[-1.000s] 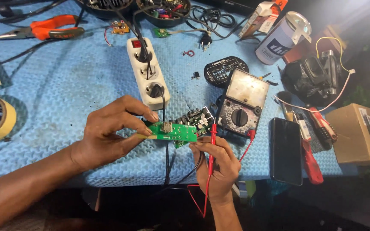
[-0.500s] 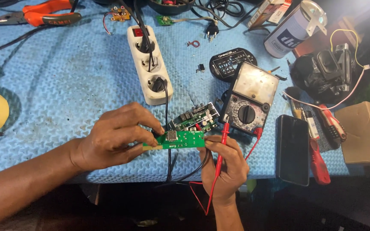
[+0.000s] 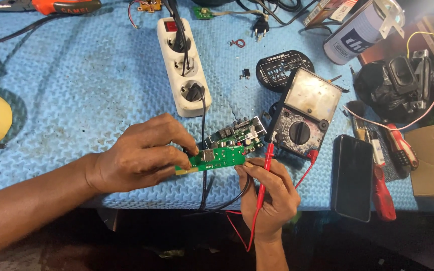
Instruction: Testing components on a circuit board using a multimeter for diagnostic purposes.
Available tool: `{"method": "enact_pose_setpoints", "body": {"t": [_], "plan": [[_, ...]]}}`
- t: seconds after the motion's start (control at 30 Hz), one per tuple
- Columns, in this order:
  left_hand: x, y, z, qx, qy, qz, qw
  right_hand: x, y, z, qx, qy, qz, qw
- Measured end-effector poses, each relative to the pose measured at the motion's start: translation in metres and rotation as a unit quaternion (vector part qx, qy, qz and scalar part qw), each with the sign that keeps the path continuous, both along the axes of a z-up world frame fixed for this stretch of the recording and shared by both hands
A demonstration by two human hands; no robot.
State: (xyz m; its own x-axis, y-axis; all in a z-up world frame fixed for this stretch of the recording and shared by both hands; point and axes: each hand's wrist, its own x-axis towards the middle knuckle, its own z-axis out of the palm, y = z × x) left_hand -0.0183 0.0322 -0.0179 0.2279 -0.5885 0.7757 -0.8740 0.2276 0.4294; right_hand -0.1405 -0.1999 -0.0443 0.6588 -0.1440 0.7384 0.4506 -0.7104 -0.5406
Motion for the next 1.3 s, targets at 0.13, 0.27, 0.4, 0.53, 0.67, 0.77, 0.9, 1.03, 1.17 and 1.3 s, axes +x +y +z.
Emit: {"method": "enact_pose_setpoints", "body": {"t": [0.13, 0.27, 0.4, 0.53, 0.67, 0.77, 0.9, 1.03, 1.17, 1.3], "plan": [[0.001, -0.002, -0.001, -0.013, 0.017, 0.011, 1.000, 0.000, 0.000, 0.001, -0.006, 0.003, 0.008, 1.000], [0.004, 0.001, -0.001, -0.012, 0.058, 0.018, 0.998, 0.001, 0.002, 0.006, -0.010, -0.012, 0.020, 1.000], [0.006, 0.004, -0.004, -0.022, 0.115, 0.024, 0.993, 0.003, 0.000, 0.004, 0.011, -0.009, 0.058, 0.998], [0.006, 0.004, -0.003, -0.015, 0.135, 0.021, 0.990, 0.001, 0.001, 0.009, 0.036, 0.036, 0.085, 0.995], [0.008, 0.003, -0.005, -0.015, 0.130, 0.029, 0.991, 0.000, -0.001, 0.009, 0.043, 0.055, 0.100, 0.992], [0.008, 0.001, -0.007, -0.012, 0.139, 0.049, 0.989, 0.002, 0.000, 0.010, 0.021, 0.047, 0.101, 0.994], [0.008, -0.002, -0.008, -0.014, 0.185, 0.069, 0.980, 0.002, 0.001, 0.014, -0.013, 0.051, 0.096, 0.994], [0.010, -0.001, -0.008, 0.000, 0.221, 0.062, 0.973, 0.002, 0.001, 0.016, -0.015, 0.053, 0.097, 0.994], [0.008, -0.001, -0.001, 0.023, 0.284, 0.020, 0.958, 0.003, 0.002, 0.017, -0.030, 0.051, 0.088, 0.994], [0.006, 0.004, -0.003, 0.046, 0.344, -0.054, 0.936, 0.003, 0.001, 0.019, -0.043, 0.052, 0.094, 0.993]]}}
